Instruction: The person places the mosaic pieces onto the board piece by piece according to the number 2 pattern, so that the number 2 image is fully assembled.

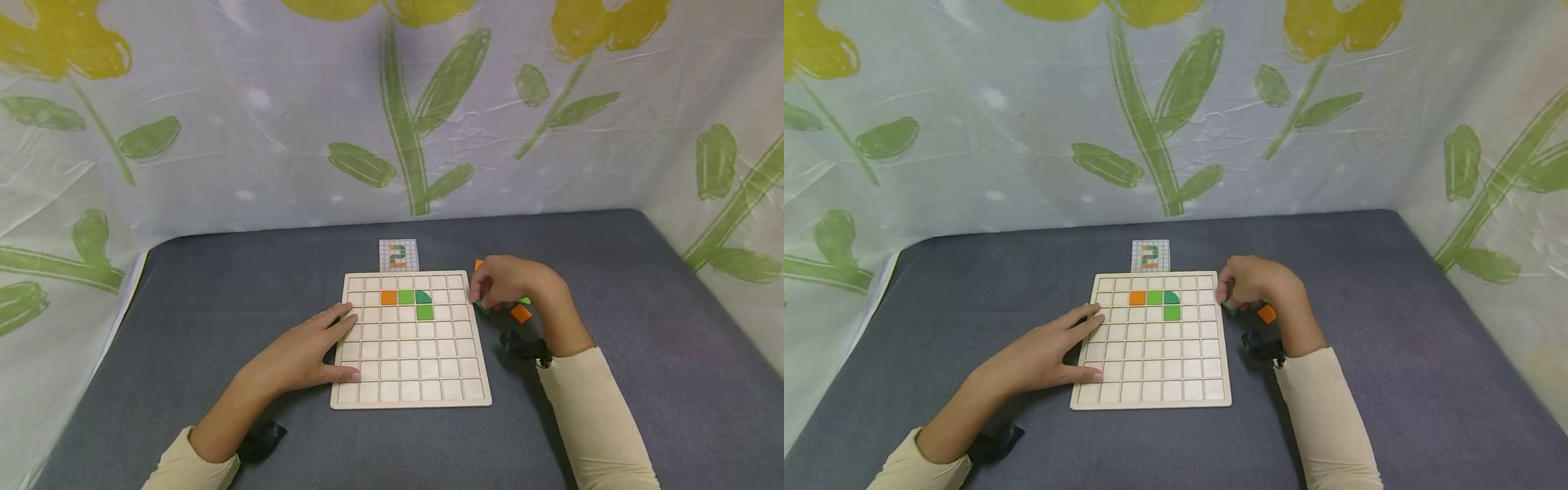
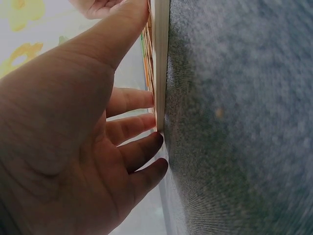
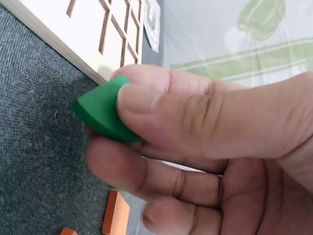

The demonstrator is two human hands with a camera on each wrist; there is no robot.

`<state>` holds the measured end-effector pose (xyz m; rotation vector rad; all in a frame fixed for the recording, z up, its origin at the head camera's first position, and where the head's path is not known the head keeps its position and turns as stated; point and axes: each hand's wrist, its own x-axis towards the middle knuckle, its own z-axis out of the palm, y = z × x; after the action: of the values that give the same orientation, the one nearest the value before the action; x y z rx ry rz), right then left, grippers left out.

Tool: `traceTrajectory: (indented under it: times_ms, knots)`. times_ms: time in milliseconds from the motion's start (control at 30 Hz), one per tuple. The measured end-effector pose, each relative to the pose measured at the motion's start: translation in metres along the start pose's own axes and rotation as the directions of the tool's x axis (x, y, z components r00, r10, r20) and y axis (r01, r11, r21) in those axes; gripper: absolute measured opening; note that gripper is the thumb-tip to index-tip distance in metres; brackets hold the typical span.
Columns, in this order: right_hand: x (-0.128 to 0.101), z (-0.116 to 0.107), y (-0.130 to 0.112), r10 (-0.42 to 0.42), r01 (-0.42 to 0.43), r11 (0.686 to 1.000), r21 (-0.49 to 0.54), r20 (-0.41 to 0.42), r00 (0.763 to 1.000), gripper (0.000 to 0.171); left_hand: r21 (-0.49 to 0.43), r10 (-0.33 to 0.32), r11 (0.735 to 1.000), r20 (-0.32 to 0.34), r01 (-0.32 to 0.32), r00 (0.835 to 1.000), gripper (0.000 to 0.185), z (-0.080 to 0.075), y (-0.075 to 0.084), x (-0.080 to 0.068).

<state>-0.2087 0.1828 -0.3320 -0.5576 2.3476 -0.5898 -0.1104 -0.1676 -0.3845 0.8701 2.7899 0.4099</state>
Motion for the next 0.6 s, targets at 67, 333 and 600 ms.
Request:
traceTrajectory:
  times_ms: [67, 333, 600]
  knots:
    - [0.0007, 0.0008, 0.0001, -0.016, 0.016, 0.999, 0.041, 0.004, 1.0, 0.013, 0.0, 0.004, 1.0, -0.003, -0.004, 1.0, 0.092, -0.0001, 0.0, -0.0004]
    - [0.0051, 0.0037, 0.0004, -0.091, 0.088, 0.987, 0.133, 0.02, 0.996, 0.009, 0.003, 0.007, 1.0, 0.0, -0.007, 1.0, 0.091, -0.0012, 0.0001, -0.0008]
    - [0.0094, 0.009, -0.0055, -0.133, 0.124, 0.977, 0.175, 0.041, 0.99, 0.01, -0.004, 0.006, 1.0, 0.018, -0.006, 1.0, 0.092, -0.0029, 0.0012, -0.0013]
